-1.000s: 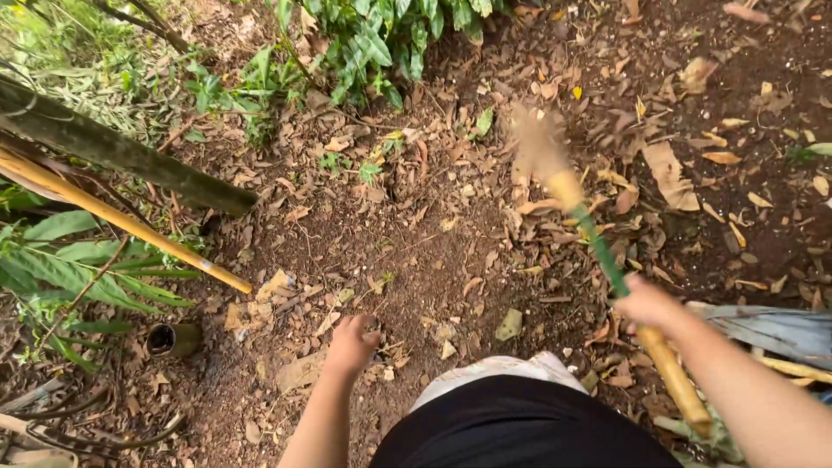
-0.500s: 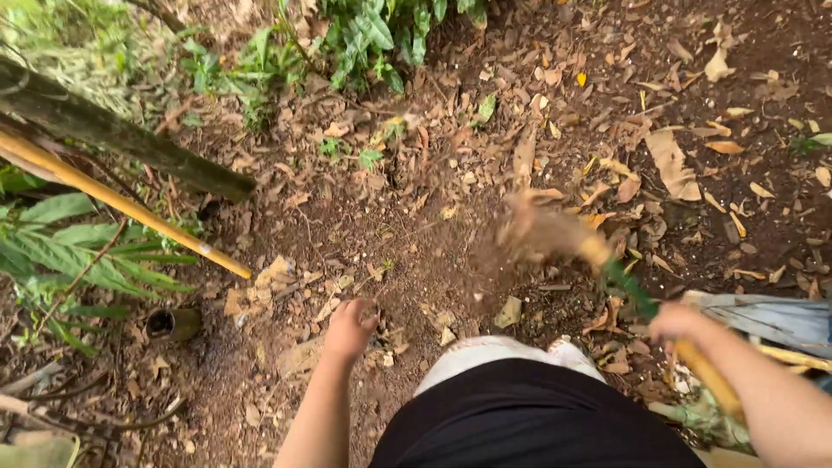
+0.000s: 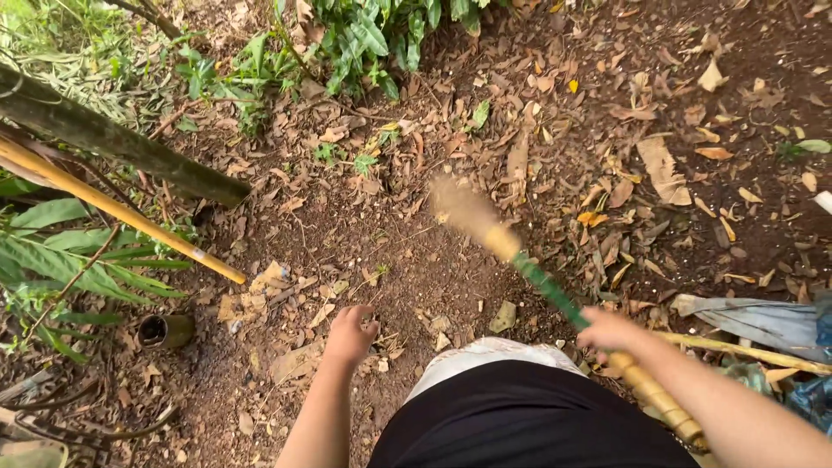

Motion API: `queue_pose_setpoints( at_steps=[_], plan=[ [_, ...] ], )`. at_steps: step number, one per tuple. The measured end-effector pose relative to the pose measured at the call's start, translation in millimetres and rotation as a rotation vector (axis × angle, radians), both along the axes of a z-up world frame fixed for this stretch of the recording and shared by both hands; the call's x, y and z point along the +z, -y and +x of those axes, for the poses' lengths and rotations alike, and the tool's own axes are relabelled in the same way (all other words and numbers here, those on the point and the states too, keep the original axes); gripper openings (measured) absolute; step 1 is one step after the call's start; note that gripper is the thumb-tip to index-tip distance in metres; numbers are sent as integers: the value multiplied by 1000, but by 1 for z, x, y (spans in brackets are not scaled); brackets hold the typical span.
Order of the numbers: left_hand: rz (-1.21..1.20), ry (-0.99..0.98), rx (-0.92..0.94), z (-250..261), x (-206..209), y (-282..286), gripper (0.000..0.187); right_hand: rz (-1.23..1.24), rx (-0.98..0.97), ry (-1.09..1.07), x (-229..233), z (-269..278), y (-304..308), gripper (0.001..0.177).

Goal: The person uses a broom to sweep dry leaves and debris across a garden path, moving them toward a pile near plants and a blue tarp. The person repeatedly sweeps different sections of the path, gathering leaves into a concentrated area.

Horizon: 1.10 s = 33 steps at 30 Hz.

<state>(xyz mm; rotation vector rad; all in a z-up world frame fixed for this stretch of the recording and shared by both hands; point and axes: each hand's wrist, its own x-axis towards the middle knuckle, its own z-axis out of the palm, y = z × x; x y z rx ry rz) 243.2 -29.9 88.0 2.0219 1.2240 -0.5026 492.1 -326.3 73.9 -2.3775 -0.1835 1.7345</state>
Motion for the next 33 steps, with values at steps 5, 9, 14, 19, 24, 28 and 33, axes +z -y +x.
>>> queue_pose_setpoints(
  at_steps=[5,9,14,19,24,28,33],
  plan=[
    [-8,24,5,15,13,-2,39,-26,387,-78,-117,-9,40,20],
    [16,62,-10,15,12,-4,36,-93,-175,-206,-57,30,61,28],
    [-37,1,88,15,15,-6,39,-149,-256,173,-108,110,80,24],
    [-65,-18,88,28,16,-8,42,-150,-189,357,-14,81,25,23],
    [31,95,42,47,15,-19,40,50,-160,122,5,54,-7,53],
    [30,137,56,61,27,-19,37,168,-55,-116,-49,47,-28,42],
    [89,213,-11,59,31,-33,34,126,266,-152,-154,88,-22,20]
  ],
)
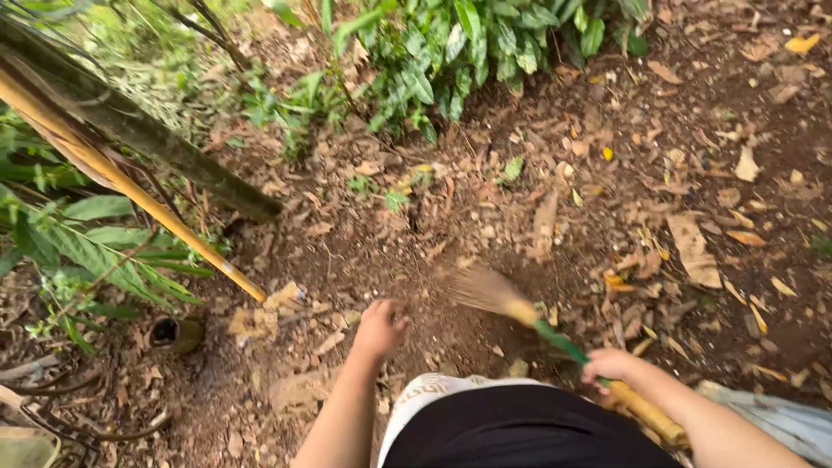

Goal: The person uses a broom to sweep dry leaves and debris across a garden path, moving them toward a pile near plants and a blue tarp. The person repeatedly sweeps different sections of the path, gathering leaves into a concentrated area.

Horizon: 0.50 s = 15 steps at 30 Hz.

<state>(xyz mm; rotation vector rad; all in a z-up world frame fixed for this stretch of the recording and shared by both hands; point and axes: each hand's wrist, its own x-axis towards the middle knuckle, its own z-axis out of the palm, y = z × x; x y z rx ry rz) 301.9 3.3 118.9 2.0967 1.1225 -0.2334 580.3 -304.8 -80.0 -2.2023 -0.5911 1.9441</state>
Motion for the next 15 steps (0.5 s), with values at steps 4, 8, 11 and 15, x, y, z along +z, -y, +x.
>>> queue_pose_setpoints(
  at_steps=[4,8,11,15],
  plan=[
    [-110,-56,113,-8,0,-26,36,-259,111,526,44,39,-4,18],
    [-68,-27,143,-15,-35,-65,30,-209,49,620,71,62,-29,28],
    [-36,11,146,-5,-44,-104,28,-67,-173,459,109,49,-87,28],
    [-30,-16,103,19,-40,-159,29,51,-351,1,110,39,-175,44]
  ],
)
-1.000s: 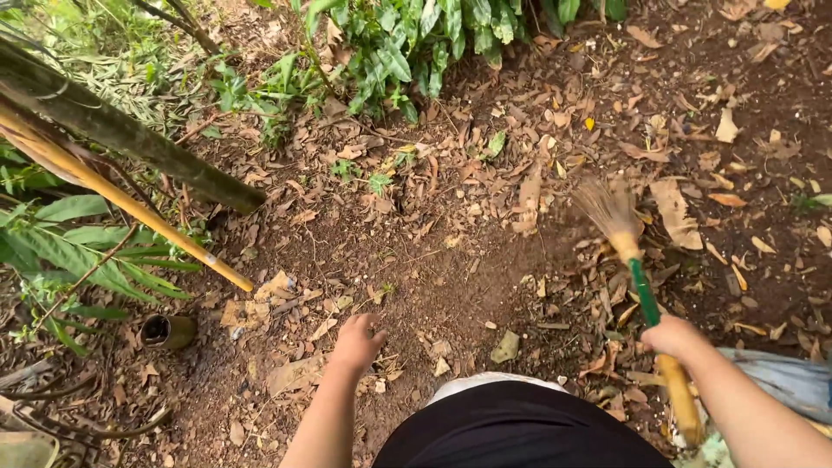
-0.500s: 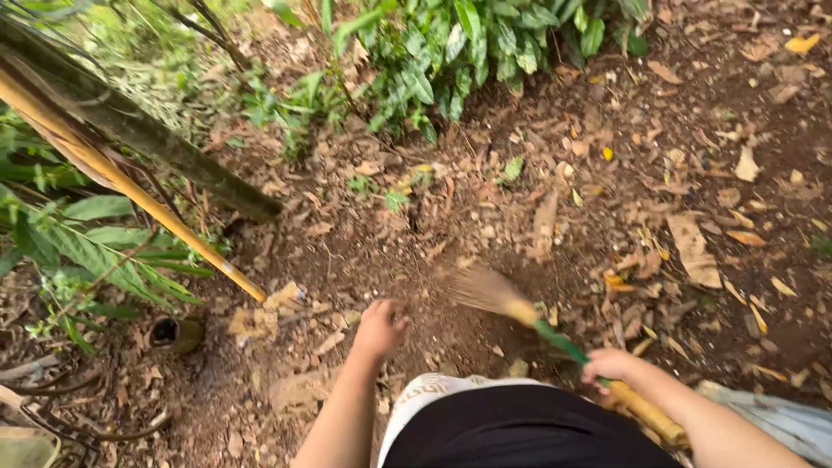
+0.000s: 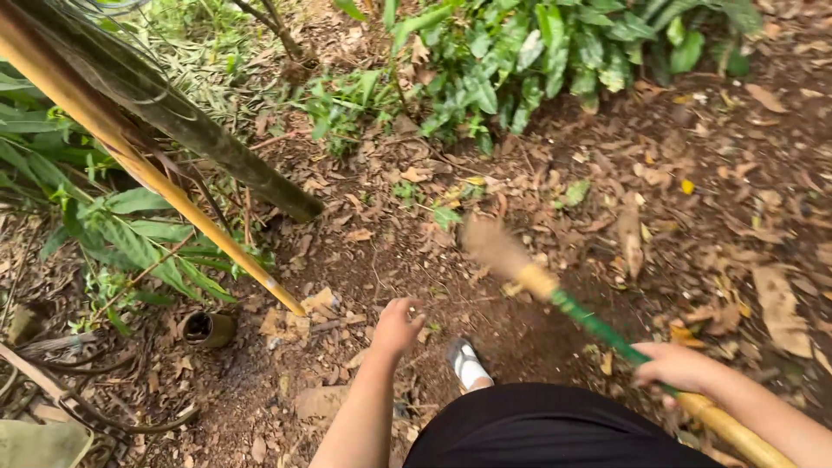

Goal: The person uses a broom to sweep dry leaves and debris across a garden path, moving them toward a pile near plants and a blue tarp. The person repeatedly sweeps different sections of the path, gathering leaves into a concentrated area.

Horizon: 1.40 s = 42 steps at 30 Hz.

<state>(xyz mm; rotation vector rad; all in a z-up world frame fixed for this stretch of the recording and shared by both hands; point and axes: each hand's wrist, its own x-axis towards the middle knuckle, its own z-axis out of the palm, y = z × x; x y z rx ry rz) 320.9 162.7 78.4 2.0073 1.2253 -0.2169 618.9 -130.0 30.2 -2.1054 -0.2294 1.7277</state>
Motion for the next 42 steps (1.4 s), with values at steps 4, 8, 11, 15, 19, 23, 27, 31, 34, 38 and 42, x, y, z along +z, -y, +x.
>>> queue_pose_setpoints(
  at_steps=[4,8,11,15,19,23,27,31,34,38,42],
  plan=[
    [-21,14,6,26,0,-58,30,1,391,-50,-40,-20,-107,14],
    [28,40,-21,30,-37,-119,29,-33,685,246,-103,-6,-179,24],
    [123,30,-66,36,-73,-159,32,9,194,142,-114,42,-184,53],
    [48,3,-48,50,-46,-176,33,-14,-194,156,-55,77,-175,69],
    [-50,-13,21,63,-41,-167,32,-134,164,434,-40,97,-146,75],
    [-74,3,-13,71,-70,-169,33,-97,85,436,41,75,-154,74],
    [19,50,-89,82,-74,-163,33,80,-124,23,44,79,-169,68],
    [-23,7,2,107,-68,-157,31,182,-282,-171,-56,70,-224,56],
    [23,21,-44,123,-54,-144,34,239,-46,-230,-156,85,-254,54],
    [-32,-22,-16,130,-77,-137,36,198,-289,-142,-221,163,-229,43],
    [-24,-27,-29,124,-82,-120,37,24,-212,-19,-196,258,-176,13]
  ],
)
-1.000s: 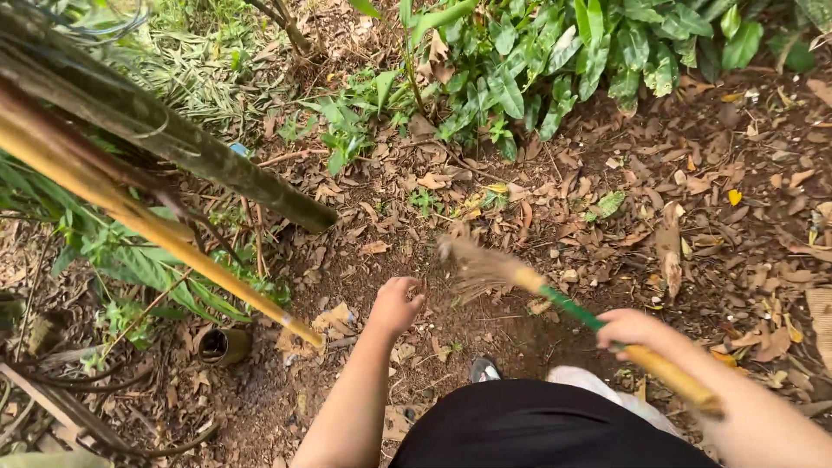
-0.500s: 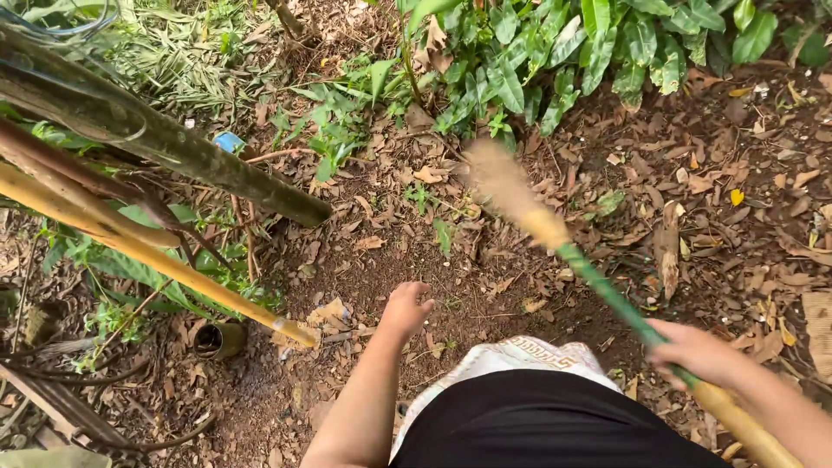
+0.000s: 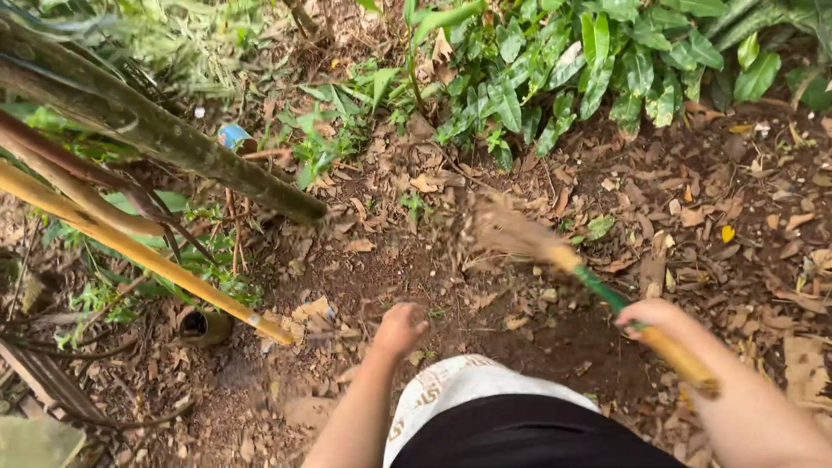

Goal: The person uses a broom to sweep dry leaves and debris across a garden path, moving them toward a pile near plants and a blue tarp. The person repeatedly sweeps different sections of the path, gathering leaves into a concentrated area.

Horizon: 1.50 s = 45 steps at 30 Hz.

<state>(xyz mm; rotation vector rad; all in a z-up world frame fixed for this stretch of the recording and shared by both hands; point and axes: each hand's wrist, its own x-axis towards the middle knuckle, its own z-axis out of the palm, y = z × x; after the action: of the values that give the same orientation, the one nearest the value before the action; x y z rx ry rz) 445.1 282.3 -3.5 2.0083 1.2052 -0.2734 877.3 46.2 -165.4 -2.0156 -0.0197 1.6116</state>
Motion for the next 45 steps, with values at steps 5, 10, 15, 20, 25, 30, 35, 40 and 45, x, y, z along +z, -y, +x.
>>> queue_pose_setpoints(
  at_steps=[5,10,15,20,25,30,35,40,45],
  plan=[
    [-140,-147,136,15,65,20,33,-338,593,379,207,-74,-10,18],
    [-148,-130,170,27,77,33,38,-354,707,472,251,-100,13,55],
    [-77,-90,21,57,62,43,44,-85,520,118,230,-86,5,56],
    [-157,-48,-16,86,78,57,36,-152,670,156,175,-97,-22,28],
    [-142,-23,-116,90,69,43,29,-329,615,377,193,-58,-27,12],
    [-153,-65,-86,96,66,11,31,-506,420,598,250,-39,-17,11],
    [-88,-42,-215,112,59,-30,31,-424,274,611,282,-44,7,21],
    [-116,-55,-182,113,68,-65,27,-406,226,405,257,-35,32,54],
    [-153,-105,-150,115,76,-91,31,-291,312,97,190,-54,51,57]
  ],
)
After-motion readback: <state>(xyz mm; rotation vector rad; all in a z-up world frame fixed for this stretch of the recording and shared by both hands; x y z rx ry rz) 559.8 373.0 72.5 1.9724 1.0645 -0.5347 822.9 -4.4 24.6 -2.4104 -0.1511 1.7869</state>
